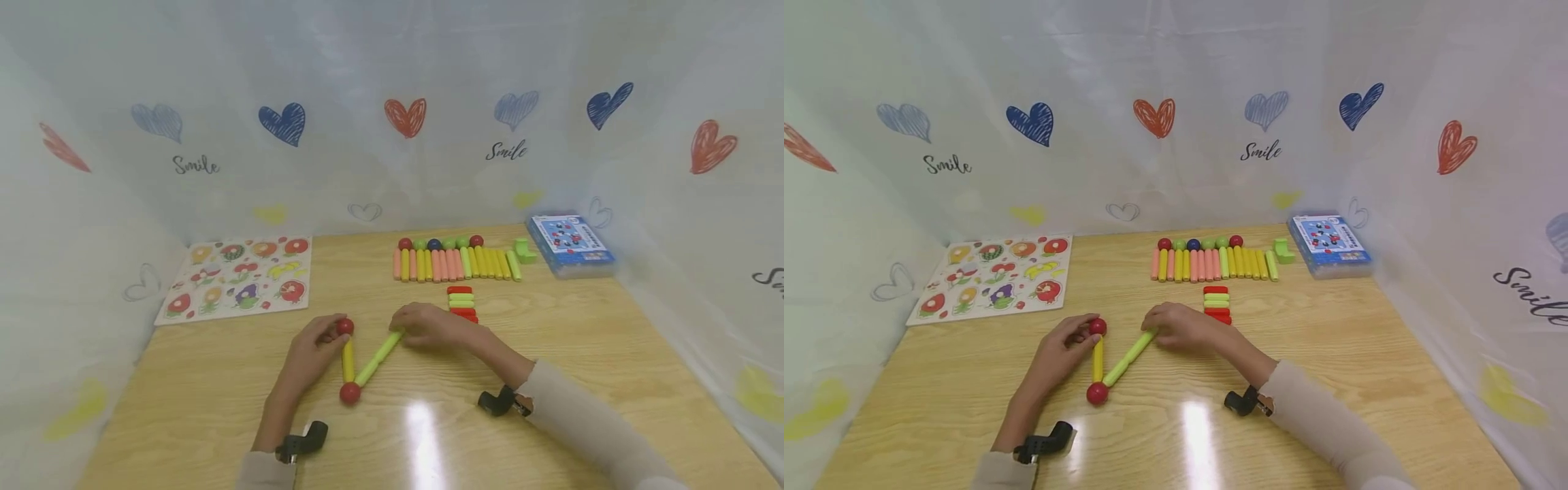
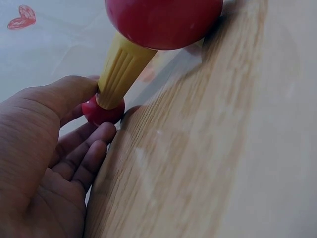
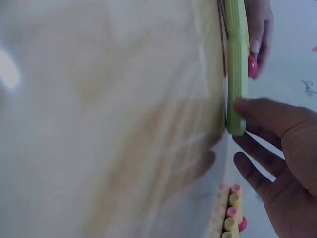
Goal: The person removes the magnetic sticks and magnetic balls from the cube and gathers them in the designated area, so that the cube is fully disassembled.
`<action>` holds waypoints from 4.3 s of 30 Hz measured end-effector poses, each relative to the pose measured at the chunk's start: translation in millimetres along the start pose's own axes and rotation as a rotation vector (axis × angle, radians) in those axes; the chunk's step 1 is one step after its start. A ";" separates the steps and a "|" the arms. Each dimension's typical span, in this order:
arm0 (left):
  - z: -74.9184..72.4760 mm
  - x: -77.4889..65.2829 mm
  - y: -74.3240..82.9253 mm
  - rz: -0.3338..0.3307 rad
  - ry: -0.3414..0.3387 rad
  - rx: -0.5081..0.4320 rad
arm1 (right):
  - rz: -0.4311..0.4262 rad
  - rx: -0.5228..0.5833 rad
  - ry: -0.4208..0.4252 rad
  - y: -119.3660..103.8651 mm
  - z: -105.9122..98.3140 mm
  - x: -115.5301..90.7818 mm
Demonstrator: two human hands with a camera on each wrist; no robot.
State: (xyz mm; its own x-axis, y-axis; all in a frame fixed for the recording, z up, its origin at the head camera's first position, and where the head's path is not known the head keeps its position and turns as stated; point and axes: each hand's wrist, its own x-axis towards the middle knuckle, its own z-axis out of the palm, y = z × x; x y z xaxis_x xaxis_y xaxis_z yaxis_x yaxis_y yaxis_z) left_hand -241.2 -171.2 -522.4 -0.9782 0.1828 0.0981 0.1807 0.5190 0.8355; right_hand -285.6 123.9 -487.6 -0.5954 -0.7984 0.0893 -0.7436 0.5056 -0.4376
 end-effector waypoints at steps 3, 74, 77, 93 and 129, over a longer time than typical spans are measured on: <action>0.1 -1.6 1.1 -0.015 0.000 -0.009 | 0.002 0.039 -0.002 -3.2 7.9 -5.6; -0.5 -0.2 3.4 -0.024 -0.009 0.001 | -0.026 -0.303 0.261 5.1 -2.3 59.6; -2.8 0.0 4.9 -0.023 -0.003 0.013 | -0.084 -0.177 0.146 -10.3 2.5 44.1; 1.1 -1.4 3.7 -0.019 -0.019 -0.001 | -0.324 0.027 0.088 -49.5 42.2 -4.3; 2.1 -3.2 2.5 -0.033 -0.008 0.008 | 0.012 -0.373 0.518 11.9 20.9 -121.8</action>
State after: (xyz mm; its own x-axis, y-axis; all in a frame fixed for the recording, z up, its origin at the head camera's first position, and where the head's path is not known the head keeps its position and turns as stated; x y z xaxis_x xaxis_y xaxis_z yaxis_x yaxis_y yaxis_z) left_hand -237.4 -168.7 -521.7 -0.9829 0.1716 0.0661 0.1489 0.5316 0.8338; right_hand -215.6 220.3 -522.4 -0.6046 -0.5778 0.5483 -0.7366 0.6676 -0.1087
